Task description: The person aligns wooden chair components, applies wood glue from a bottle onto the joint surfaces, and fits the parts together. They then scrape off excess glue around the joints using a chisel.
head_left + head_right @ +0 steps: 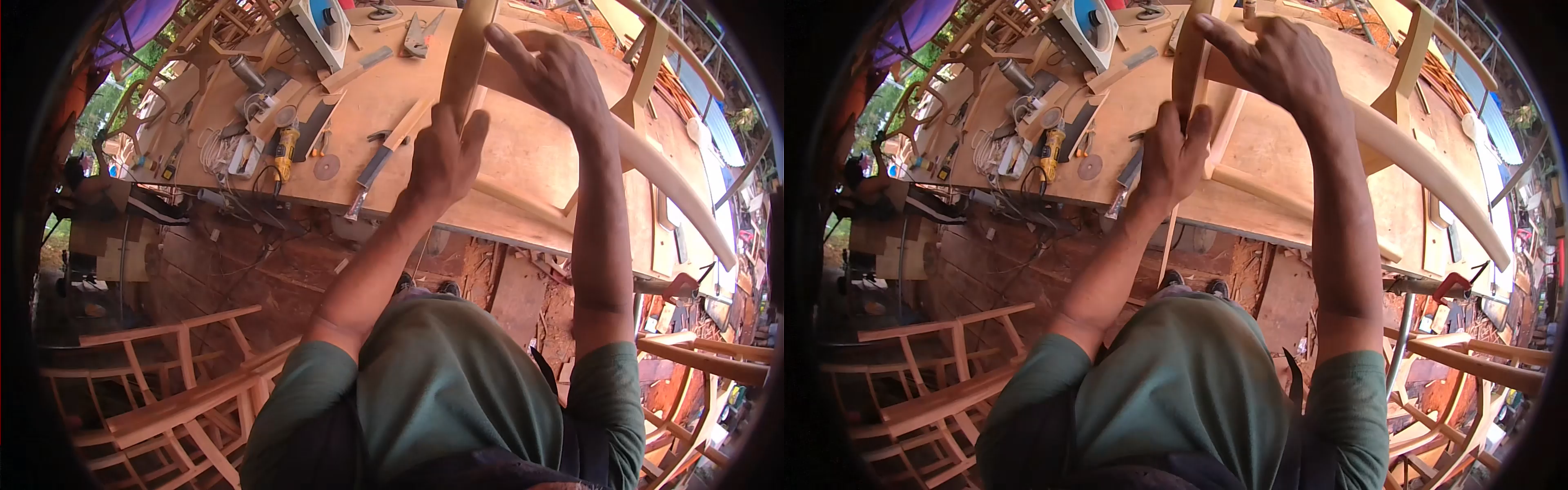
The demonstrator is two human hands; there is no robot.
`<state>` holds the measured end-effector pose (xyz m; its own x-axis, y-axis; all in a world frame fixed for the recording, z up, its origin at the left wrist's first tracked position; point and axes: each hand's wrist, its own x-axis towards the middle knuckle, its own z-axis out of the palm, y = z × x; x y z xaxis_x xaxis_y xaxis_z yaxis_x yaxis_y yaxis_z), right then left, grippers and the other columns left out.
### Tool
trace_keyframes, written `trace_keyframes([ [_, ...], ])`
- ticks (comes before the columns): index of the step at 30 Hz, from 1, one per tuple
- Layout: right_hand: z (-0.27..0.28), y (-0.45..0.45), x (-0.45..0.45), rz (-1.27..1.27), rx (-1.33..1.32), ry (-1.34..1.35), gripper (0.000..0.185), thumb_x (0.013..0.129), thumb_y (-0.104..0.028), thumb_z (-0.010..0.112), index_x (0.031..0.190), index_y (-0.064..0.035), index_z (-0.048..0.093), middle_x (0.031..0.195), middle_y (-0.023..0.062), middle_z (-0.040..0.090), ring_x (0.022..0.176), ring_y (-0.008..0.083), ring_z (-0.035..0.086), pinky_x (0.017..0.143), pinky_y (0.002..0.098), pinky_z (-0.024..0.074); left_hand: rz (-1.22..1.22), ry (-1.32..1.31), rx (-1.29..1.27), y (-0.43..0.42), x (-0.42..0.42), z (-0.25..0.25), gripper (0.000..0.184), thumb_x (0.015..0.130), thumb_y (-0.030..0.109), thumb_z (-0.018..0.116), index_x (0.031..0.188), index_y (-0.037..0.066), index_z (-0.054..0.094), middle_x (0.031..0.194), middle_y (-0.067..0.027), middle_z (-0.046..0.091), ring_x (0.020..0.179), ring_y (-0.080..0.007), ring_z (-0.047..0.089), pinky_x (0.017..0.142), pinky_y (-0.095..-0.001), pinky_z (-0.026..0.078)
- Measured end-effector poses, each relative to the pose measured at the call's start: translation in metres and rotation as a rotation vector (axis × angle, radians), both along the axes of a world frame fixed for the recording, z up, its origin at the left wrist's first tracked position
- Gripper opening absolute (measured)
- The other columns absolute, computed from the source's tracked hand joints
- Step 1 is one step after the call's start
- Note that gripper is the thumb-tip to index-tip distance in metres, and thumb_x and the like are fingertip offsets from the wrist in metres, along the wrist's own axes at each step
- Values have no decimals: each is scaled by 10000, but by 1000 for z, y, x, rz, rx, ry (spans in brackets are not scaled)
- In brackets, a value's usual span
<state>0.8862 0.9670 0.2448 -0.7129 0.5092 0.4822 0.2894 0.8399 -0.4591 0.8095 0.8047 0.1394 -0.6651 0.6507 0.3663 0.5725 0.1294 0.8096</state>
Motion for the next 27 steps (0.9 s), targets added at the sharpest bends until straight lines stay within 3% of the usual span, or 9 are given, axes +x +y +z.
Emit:
trace_keyframes([
  [2,9,2,-8,112,-97,-90,768,945,-734,502,938,-13,767,604,131,631,639,252,686,648,429,527,-14,-145,-10,-9,2,-20,486,1087,462,443,960,-2,512,655,-119,601,635,-208,671,569,-388,503],
  [3,13,4,-14,171,-144,-137,772,942,-740,506,908,-14,766,578,135,628,625,251,705,623,429,544,-56,-134,11,-13,3,-25,484,1089,464,436,967,2,514,651,-114,601,626,-209,669,559,-390,497],
  [4,3,12,-19,129,-221,-174,782,944,-734,521,877,6,766,559,81,584,565,162,623,589,395,498,-94,-123,34,-16,3,-29,482,1091,466,429,974,7,515,646,-110,601,617,-209,666,550,-392,490],
  [5,2,15,-18,145,-205,-192,777,947,-726,527,870,9,766,559,77,573,556,156,594,583,390,481,-128,-118,58,-19,3,-33,479,1092,468,423,981,12,517,642,-105,601,607,-210,664,540,-395,483],
  [6,2,18,-18,165,-187,-213,772,951,-717,532,864,12,767,558,73,562,547,149,565,577,384,464,-129,-87,115,-18,0,-38,478,1098,458,410,964,15,530,590,-145,584,545,-280,652,494,-410,450],
  [9,0,21,-21,215,-206,-222,736,956,-686,560,913,18,769,578,59,543,556,127,491,594,363,426,-55,-65,6,-13,1,-31,421,1077,342,485,877,-17,579,699,-259,623,690,-484,635,587,-532,480],
  [10,-2,16,-19,233,-204,-172,734,955,-685,564,926,20,767,580,58,540,563,123,494,600,358,425,-86,-62,-102,-12,-2,-23,439,1076,354,469,869,-16,582,713,-264,624,692,-486,631,608,-551,484],
  [18,-4,8,-17,171,-297,-147,697,943,-665,606,968,14,764,585,23,479,584,97,448,584,336,383,-84,41,52,0,-13,-42,407,1062,328,491,853,-12,572,729,-264,609,698,-484,622,628,-541,499],
  [27,-4,10,-17,166,-166,-157,656,955,-624,617,931,17,757,595,26,497,584,99,444,577,333,382,-76,120,-23,1,-17,-50,368,1030,321,555,939,-32,607,759,-281,643,680,-491,642,633,-536,525],
])
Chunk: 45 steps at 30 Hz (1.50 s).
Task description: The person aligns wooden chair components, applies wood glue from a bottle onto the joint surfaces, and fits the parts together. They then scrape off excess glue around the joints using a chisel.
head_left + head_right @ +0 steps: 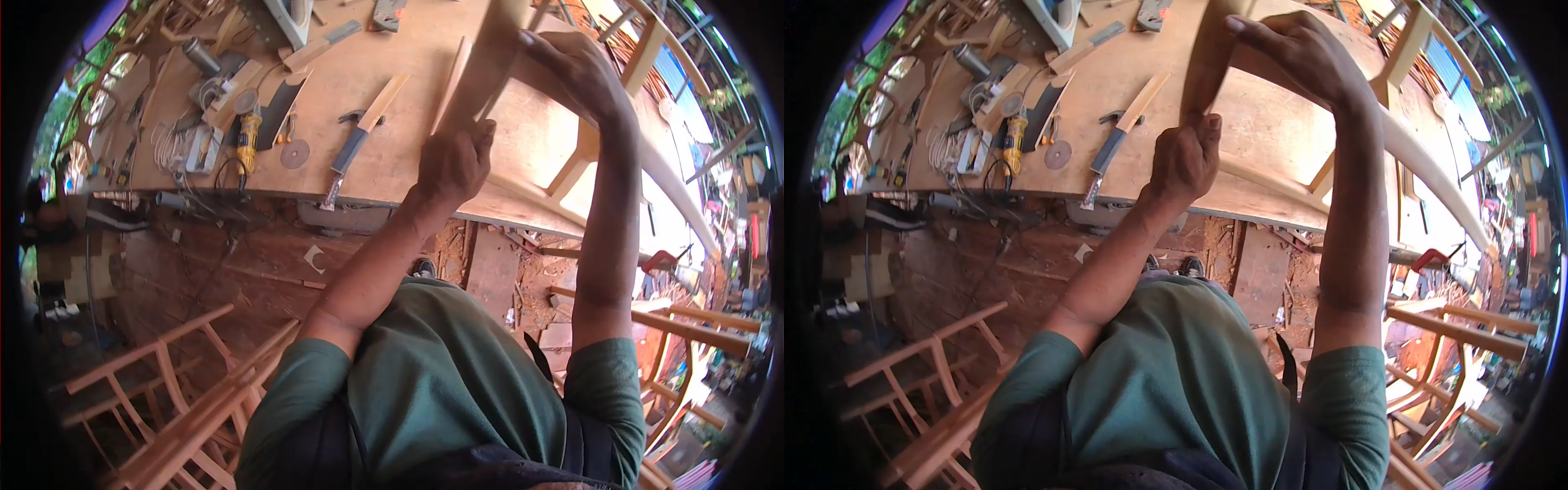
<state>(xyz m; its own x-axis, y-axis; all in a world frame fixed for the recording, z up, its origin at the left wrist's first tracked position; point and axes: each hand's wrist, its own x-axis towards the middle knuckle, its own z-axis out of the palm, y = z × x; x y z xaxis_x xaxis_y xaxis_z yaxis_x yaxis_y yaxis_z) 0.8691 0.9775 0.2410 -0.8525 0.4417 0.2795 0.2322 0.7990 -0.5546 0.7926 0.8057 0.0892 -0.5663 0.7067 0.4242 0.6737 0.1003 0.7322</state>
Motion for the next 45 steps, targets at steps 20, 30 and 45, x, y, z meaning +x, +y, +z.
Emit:
trace_keyframes([
  [20,-3,-19,18,-105,315,-127,792,616,-697,843,811,53,680,800,212,699,796,379,702,764,452,530,-286,-38,521,73,-67,132,767,1065,626,344,1295,-72,564,1208,-150,635,1154,-227,573,1065,-375,403],
  [30,-19,-26,31,-241,349,36,754,565,-712,853,803,-21,669,804,156,695,796,332,707,747,429,531,-88,426,292,102,-66,134,677,1094,540,360,1007,-67,646,1009,-195,684,976,-266,650,887,-383,486],
  [45,-28,-18,35,-147,368,172,483,620,-469,799,618,-1,681,598,181,645,579,332,672,567,430,506,297,679,339,106,-49,130,506,1042,315,470,867,-136,617,777,-315,664,734,-480,665,656,-512,511],
])
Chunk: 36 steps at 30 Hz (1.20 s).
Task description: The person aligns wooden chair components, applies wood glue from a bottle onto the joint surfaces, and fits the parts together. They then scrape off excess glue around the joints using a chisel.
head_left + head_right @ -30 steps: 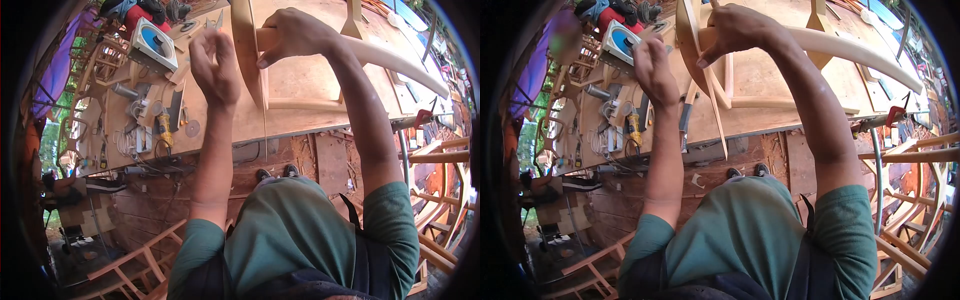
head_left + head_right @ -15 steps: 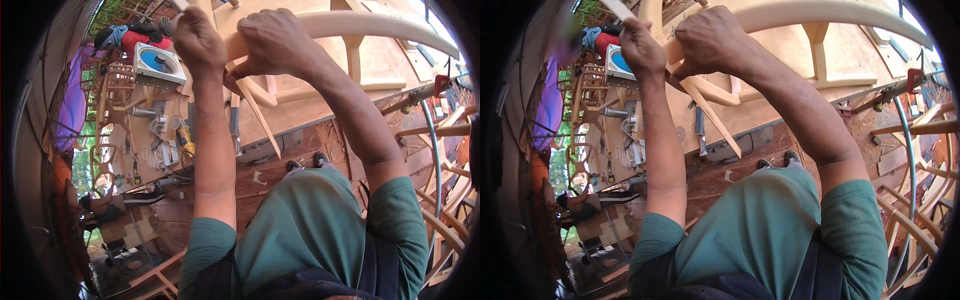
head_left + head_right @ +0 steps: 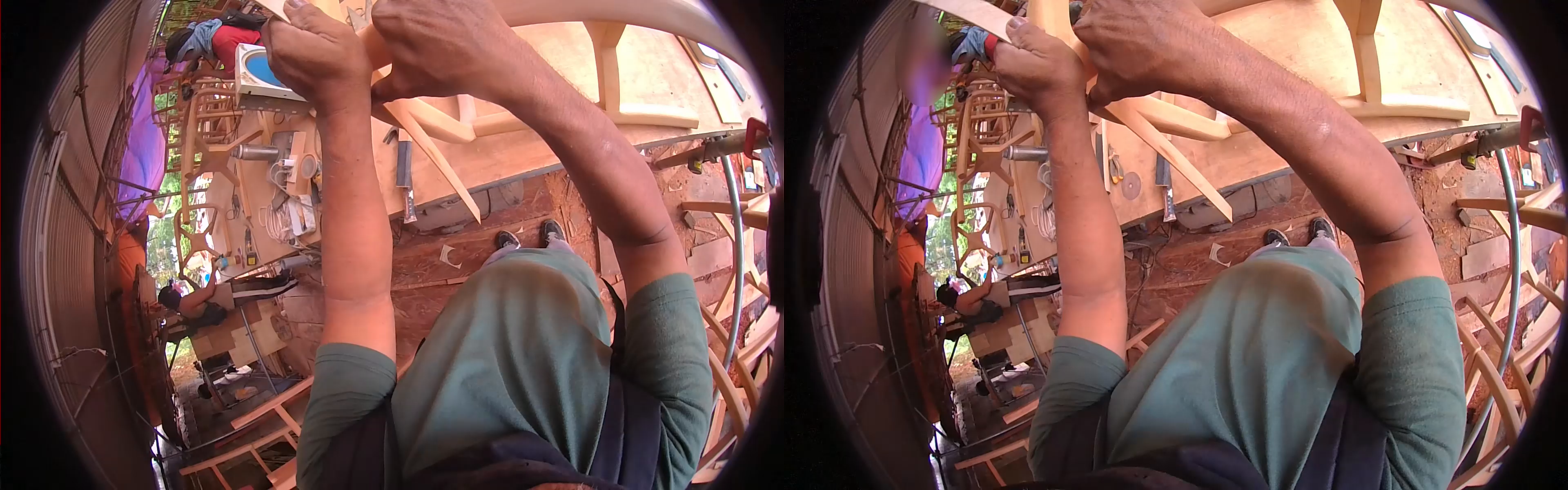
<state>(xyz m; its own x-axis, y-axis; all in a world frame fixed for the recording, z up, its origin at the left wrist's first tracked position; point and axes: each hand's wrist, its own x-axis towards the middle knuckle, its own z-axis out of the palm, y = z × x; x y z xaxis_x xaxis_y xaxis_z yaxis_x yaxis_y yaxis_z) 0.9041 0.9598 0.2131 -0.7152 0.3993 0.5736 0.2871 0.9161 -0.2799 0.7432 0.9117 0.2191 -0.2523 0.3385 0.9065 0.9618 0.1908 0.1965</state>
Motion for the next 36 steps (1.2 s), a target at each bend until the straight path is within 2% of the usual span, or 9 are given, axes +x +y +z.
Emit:
trace_keyframes([
  [5,-4,0,-2,-11,11,53,502,617,-489,804,616,-3,678,607,184,649,605,336,684,588,445,513,93,42,-116,1,-39,-13,301,999,331,653,1115,57,698,1007,-196,721,868,-273,707,843,-434,588],
  [9,-1,-2,-2,-44,2,21,558,625,-535,815,637,6,679,637,193,659,640,343,694,602,456,518,-653,-580,-56,-12,-20,2,516,1108,454,403,925,-2,559,902,-65,556,894,-199,562,857,-377,444],
  [11,-1,1,-2,-66,27,22,584,624,-561,819,647,6,680,646,194,661,656,349,698,607,459,521,-1000,-929,25,-31,-7,10,660,1069,621,342,1247,17,537,1242,-110,557,1197,-194,521,1069,-356,406],
  [13,3,-3,1,-62,41,9,612,615,-593,823,655,2,683,651,195,660,669,358,701,613,461,525,-915,-1056,95,-40,-7,6,760,1040,680,318,1332,3,502,1350,-112,516,1283,-195,471,1109,-375,381],
  [14,8,-4,4,-47,12,-93,493,710,-455,822,713,19,687,697,187,679,704,322,709,640,448,533,-931,-1044,57,-39,-12,-2,767,1044,675,310,1347,-6,491,1346,-114,517,1283,-193,469,1107,-375,382],
  [17,-1,-8,-2,-74,0,17,732,576,-684,858,815,-18,672,807,153,698,796,335,704,707,428,528,-933,-867,-25,-32,-15,-27,753,1071,625,294,1376,-41,465,1311,-113,532,1243,-179,492,1057,-350,421],
  [21,-3,-4,-6,-85,6,-23,714,580,-678,860,776,-15,684,766,155,696,763,331,710,691,419,539,-693,-705,-45,-32,-14,-43,518,1114,470,376,1124,-11,570,971,-60,593,887,-150,556,821,-313,468],
  [25,-5,-5,-8,-100,100,42,701,577,-676,861,722,-9,701,706,164,701,704,330,726,643,413,557,-639,-676,-8,-32,-12,-44,405,1108,344,413,1008,-15,569,853,-85,593,800,-172,561,752,-334,470],
  [36,-8,-4,-9,-92,147,10,812,580,-782,808,756,-1,674,706,156,693,723,317,725,676,421,563,-721,-663,38,-37,-19,-53,542,1093,506,408,961,5,568,810,-20,540,781,-128,489,735,-312,438],
])
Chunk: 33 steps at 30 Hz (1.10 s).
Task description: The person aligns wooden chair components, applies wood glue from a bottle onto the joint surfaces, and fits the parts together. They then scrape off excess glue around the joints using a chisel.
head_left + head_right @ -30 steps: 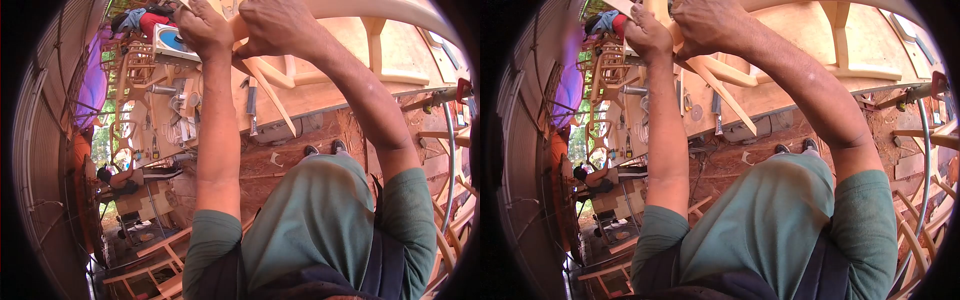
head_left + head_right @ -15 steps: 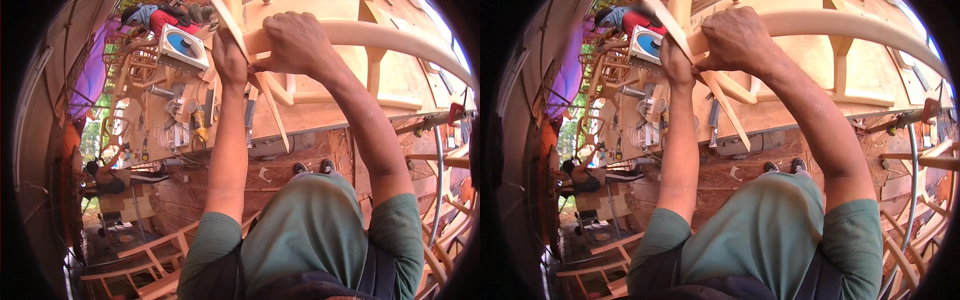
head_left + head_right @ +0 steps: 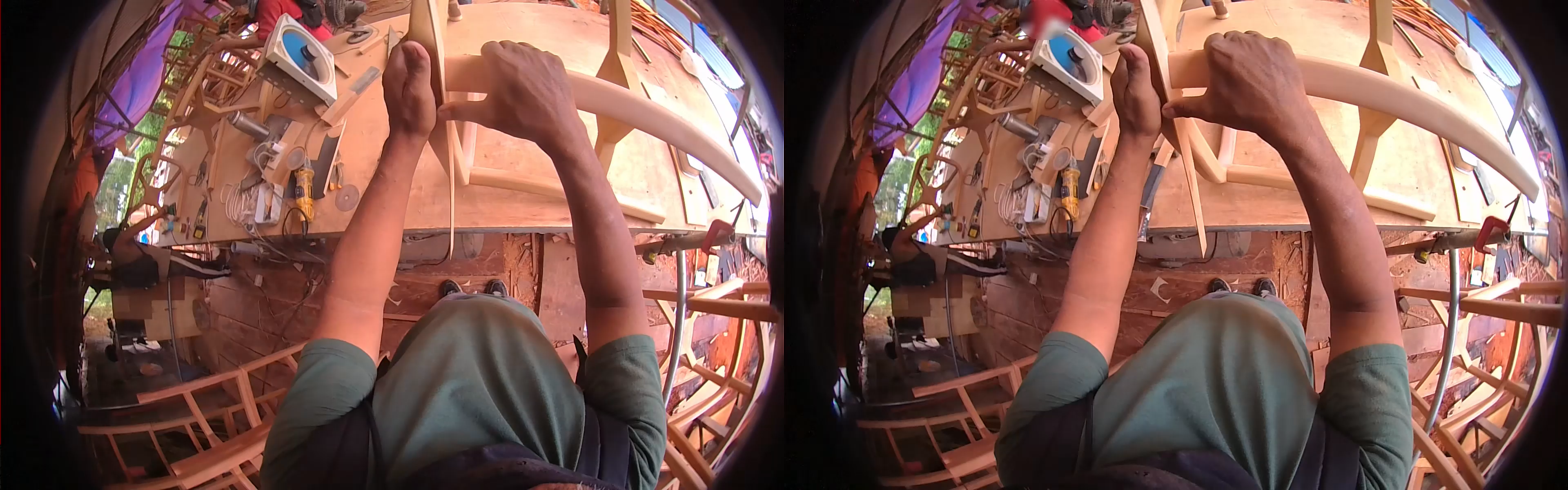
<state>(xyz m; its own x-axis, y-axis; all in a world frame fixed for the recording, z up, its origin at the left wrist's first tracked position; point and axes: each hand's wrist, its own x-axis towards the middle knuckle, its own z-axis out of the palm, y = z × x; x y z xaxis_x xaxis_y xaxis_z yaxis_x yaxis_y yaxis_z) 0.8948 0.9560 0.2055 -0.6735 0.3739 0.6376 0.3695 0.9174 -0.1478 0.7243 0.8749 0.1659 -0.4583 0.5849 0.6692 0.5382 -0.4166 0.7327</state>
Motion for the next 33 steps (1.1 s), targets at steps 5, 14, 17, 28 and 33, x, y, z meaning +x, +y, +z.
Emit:
trace_keyframes([
  [5,7,-2,1,-22,-83,-56,777,583,-738,829,777,-2,673,750,162,699,769,326,722,706,423,556,-77,-54,-35,-6,7,4,504,1056,473,533,1128,-20,603,921,-42,598,871,-134,541,783,-293,452],
  [14,0,-1,-1,-26,-85,17,746,565,-728,847,747,-19,704,725,139,715,691,308,731,653,404,566,-134,-23,-32,-9,6,4,452,1053,433,563,1126,-13,578,911,-3,553,834,-92,502,747,-246,417],
  [17,5,-2,1,-31,-109,-43,752,563,-727,849,751,-15,699,725,146,712,707,304,733,668,397,568,-128,-22,-2,-7,11,7,444,1052,431,561,1123,-6,584,902,-3,556,820,-96,504,732,-254,420],
  [28,1,0,20,184,-45,161,1029,682,-702,809,1414,-27,552,1297,220,637,1223,330,617,1006,441,503,-101,-80,-164,-40,8,-1,510,1016,443,638,1202,-32,627,983,-62,644,910,-128,585,816,-267,481],
  [33,35,-6,91,363,-276,327,798,799,-331,847,1471,-54,518,1459,120,584,1347,261,552,1130,466,412,38,-68,-316,-123,-3,11,640,927,330,774,1343,-112,570,1138,-194,686,983,-196,690,876,-318,572],
])
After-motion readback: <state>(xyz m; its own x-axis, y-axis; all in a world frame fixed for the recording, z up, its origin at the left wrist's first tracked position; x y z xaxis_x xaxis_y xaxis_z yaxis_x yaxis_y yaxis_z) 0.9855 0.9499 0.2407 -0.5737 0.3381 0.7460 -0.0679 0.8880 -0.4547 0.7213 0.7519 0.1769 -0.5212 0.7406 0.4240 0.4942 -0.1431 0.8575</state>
